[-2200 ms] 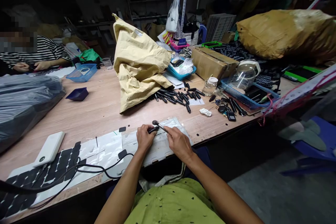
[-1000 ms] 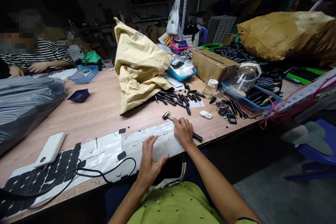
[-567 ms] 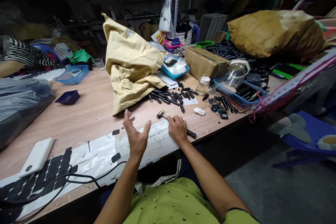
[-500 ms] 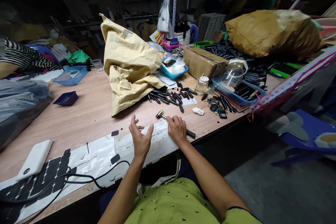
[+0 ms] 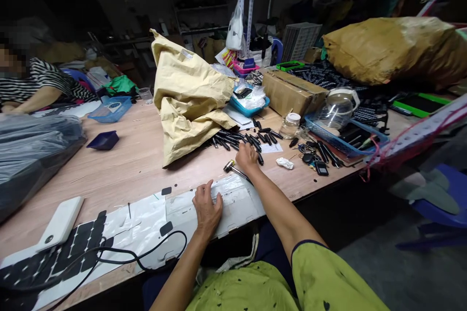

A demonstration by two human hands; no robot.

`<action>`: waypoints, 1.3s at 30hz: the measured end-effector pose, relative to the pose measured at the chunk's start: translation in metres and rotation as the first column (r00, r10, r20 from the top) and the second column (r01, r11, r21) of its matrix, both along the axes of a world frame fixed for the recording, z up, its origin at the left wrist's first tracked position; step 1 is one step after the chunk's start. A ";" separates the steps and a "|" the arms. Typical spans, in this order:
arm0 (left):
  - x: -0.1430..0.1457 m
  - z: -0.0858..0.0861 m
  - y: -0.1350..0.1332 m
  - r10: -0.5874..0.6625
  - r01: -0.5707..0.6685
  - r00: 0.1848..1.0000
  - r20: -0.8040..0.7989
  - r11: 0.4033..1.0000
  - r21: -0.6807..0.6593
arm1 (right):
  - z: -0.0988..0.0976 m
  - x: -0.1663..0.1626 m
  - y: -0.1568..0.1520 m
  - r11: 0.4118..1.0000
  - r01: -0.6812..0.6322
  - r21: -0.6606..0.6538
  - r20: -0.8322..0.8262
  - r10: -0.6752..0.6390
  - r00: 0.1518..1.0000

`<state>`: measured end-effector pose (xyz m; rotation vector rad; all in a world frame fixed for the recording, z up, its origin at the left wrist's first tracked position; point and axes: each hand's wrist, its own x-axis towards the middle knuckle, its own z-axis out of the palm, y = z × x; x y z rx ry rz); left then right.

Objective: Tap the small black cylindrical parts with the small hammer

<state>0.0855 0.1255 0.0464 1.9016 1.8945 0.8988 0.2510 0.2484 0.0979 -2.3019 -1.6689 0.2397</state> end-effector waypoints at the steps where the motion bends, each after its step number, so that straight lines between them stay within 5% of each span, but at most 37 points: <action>1: 0.000 0.000 0.000 -0.007 0.007 1.000 0.002 1.000 0.001 | 0.000 0.000 -0.001 1.000 0.011 -0.003 -0.001 -0.011 1.000; 9: 0.001 0.002 0.000 -0.012 0.013 0.997 0.073 1.000 -0.012 | 0.004 0.003 -0.042 0.997 0.077 0.006 -0.114 -0.076 0.991; 14: -0.001 0.003 0.001 0.015 -0.009 0.959 0.284 1.000 -0.022 | -0.014 -0.022 -0.096 0.960 -0.043 0.277 -0.408 0.159 0.899; 17: -0.001 0.001 0.002 0.022 0.005 0.856 0.517 0.999 -0.049 | -0.027 -0.041 -0.120 0.922 -0.075 0.379 -0.456 0.257 0.852; 20: 0.001 -0.001 0.007 0.037 0.073 0.666 0.745 0.991 -0.115 | -0.034 -0.056 -0.131 0.910 -0.063 0.411 -0.479 0.274 0.834; 23: -0.001 0.000 0.017 0.019 0.129 0.599 0.801 0.985 -0.119 | -0.035 -0.061 -0.132 0.903 -0.113 0.414 -0.482 0.322 0.815; 27: -0.015 0.002 0.035 -0.040 0.120 0.759 0.650 0.990 -0.079 | -0.034 -0.044 -0.129 0.888 -0.229 0.398 -0.379 0.387 0.841; 31: -0.028 0.003 0.045 -0.107 0.121 0.968 0.225 0.991 -0.048 | -0.035 -0.003 -0.131 0.922 -0.086 0.378 -0.067 0.120 0.990; 34: -0.030 0.000 0.045 -0.141 0.145 0.988 0.060 0.987 -0.067 | -0.039 0.022 -0.132 0.969 -0.008 0.248 0.043 -0.002 0.999; 39: -0.032 -0.006 0.043 -0.146 0.148 0.985 0.086 0.989 -0.009 | -0.043 0.036 -0.125 0.991 -0.081 0.107 -0.029 0.084 0.996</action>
